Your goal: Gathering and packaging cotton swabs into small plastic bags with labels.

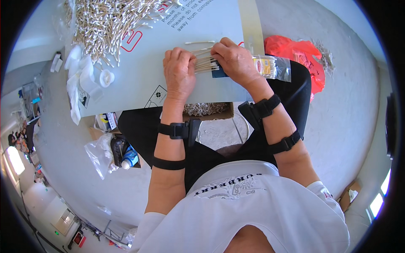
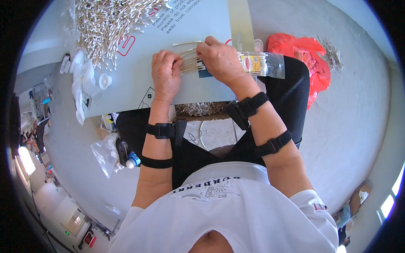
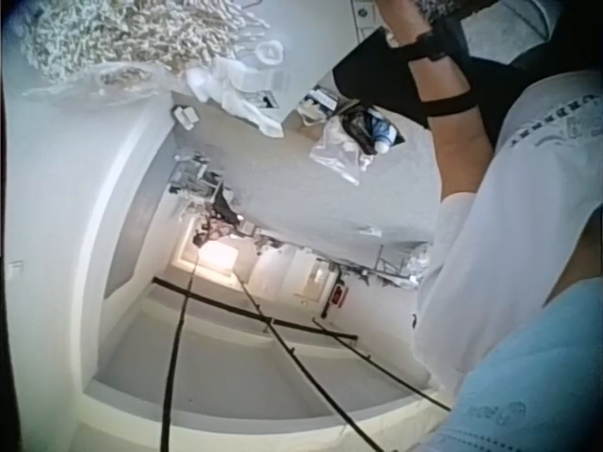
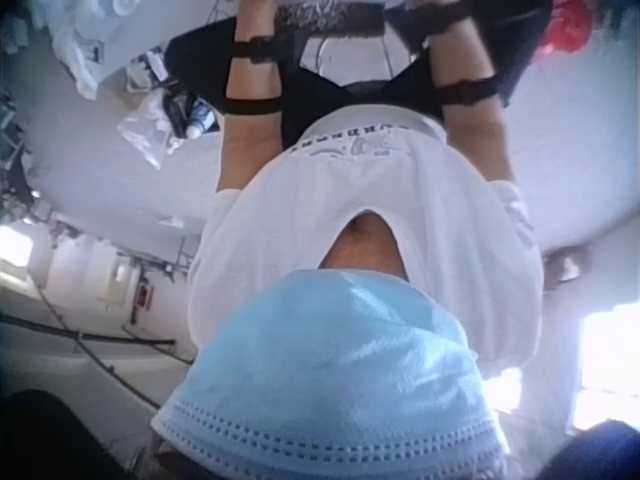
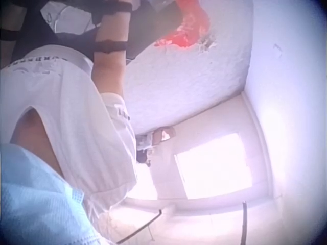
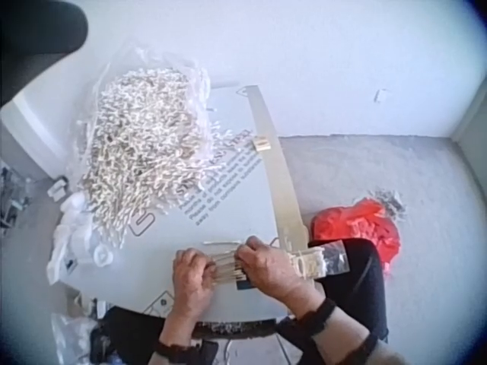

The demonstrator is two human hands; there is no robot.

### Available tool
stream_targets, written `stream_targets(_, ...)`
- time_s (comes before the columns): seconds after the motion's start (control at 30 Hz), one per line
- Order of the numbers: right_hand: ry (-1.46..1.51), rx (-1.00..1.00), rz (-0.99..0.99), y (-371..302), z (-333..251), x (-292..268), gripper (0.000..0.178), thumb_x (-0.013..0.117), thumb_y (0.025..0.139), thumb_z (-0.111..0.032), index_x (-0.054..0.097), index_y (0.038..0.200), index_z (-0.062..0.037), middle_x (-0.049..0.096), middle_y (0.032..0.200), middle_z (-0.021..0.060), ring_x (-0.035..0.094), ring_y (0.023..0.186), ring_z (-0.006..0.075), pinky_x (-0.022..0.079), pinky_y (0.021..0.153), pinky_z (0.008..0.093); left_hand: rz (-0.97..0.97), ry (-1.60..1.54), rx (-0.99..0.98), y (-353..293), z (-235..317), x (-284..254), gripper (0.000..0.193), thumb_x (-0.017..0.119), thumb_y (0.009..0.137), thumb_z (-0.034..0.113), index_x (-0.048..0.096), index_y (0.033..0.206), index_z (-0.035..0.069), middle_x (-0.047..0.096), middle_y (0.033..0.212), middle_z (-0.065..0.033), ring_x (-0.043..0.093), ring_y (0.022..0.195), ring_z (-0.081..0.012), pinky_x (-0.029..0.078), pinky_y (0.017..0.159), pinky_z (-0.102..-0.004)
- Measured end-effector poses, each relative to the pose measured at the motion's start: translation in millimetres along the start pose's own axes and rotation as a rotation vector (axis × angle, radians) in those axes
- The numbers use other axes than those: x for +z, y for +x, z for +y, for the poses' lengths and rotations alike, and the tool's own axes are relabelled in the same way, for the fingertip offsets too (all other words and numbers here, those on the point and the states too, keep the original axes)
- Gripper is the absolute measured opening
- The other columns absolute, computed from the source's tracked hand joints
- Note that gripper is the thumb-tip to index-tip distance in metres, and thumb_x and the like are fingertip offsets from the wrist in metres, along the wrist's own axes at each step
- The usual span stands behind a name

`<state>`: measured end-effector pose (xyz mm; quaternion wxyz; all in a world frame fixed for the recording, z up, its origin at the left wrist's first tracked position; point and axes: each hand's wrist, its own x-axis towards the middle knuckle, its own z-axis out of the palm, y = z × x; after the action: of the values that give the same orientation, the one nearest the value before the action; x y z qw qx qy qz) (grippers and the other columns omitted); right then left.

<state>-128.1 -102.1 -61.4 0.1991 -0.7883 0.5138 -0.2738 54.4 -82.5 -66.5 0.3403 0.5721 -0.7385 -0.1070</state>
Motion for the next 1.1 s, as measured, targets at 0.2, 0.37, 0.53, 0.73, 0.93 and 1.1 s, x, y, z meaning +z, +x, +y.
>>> stream_targets(0.2,-0.086,0.035,-0.031,5.7,1.0,4.9,0.005,0.061,0.087,-0.012,0.061,0.087,-0.0070,0.060,0.085,0.0100,0.063,0.076,0.0346,0.051,0.064,0.0433,-0.007,0.044,0.037,1.5,-1.5,-0.5,0.013,0.070,0.074,0.001,0.062,0.082,0.006,0.058,0.085,-0.0050,0.054,0.086,-0.0284,0.046,0.078,-0.0392)
stream_targets(0.37,0.024,0.088,-0.023,9.9,0.0,0.0,0.008,0.062,0.086,-0.011,0.061,0.086,-0.0030,0.062,0.084,0.0117,0.063,0.075,0.0353,0.050,0.065,0.0418,0.017,0.043,-0.001,-3.2,0.3,-1.7,0.022,0.070,0.072,0.000,0.063,0.091,0.007,0.058,0.095,-0.0067,0.053,0.093,-0.0285,0.045,0.082,-0.0403)
stream_targets(0.53,0.291,0.172,0.121,-10.9,0.8,-5.6,0.010,0.063,0.081,-0.007,0.063,0.090,-0.0020,0.064,0.087,0.0175,0.062,0.078,0.0376,0.051,0.069,0.0427,-0.099,0.192,0.051,-22.9,24.0,-8.9,0.049,0.071,0.079,0.015,0.057,0.125,0.006,0.053,0.130,-0.0126,0.047,0.122,-0.0319,0.037,0.101,-0.0472)
stream_targets(0.73,0.370,0.266,0.290,-29.5,-20.0,-7.5,0.009,0.064,0.081,0.000,0.063,0.090,0.0005,0.062,0.085,0.0172,0.062,0.077,0.0364,0.050,0.068,0.0402,-0.376,0.326,0.010,-38.9,42.1,-2.2,0.080,0.062,0.088,0.041,0.028,0.151,0.006,0.019,0.160,-0.0135,0.016,0.148,-0.0301,0.010,0.118,-0.0539)
stream_targets(0.93,0.591,0.333,0.498,-28.3,-16.6,13.7,0.012,0.059,0.089,-0.002,0.062,0.100,0.0012,0.061,0.090,0.0154,0.062,0.084,0.0268,0.050,0.076,0.0344,-0.331,0.255,0.032,-27.3,25.5,-1.9,0.070,0.055,0.094,0.041,0.031,0.149,0.005,0.025,0.157,-0.0165,0.018,0.147,-0.0316,0.010,0.118,-0.0528)
stream_targets(1.1,0.899,0.248,0.428,-1.9,2.0,23.4,0.028,0.052,0.098,-0.013,0.057,0.120,0.0046,0.061,0.113,0.0136,0.058,0.108,0.0206,0.045,0.096,0.0303,0.032,-0.264,-0.083,-0.2,-12.1,3.0,0.058,0.048,0.100,0.032,0.033,0.147,0.002,0.031,0.153,-0.0200,0.028,0.143,-0.0316,0.019,0.117,-0.0457)
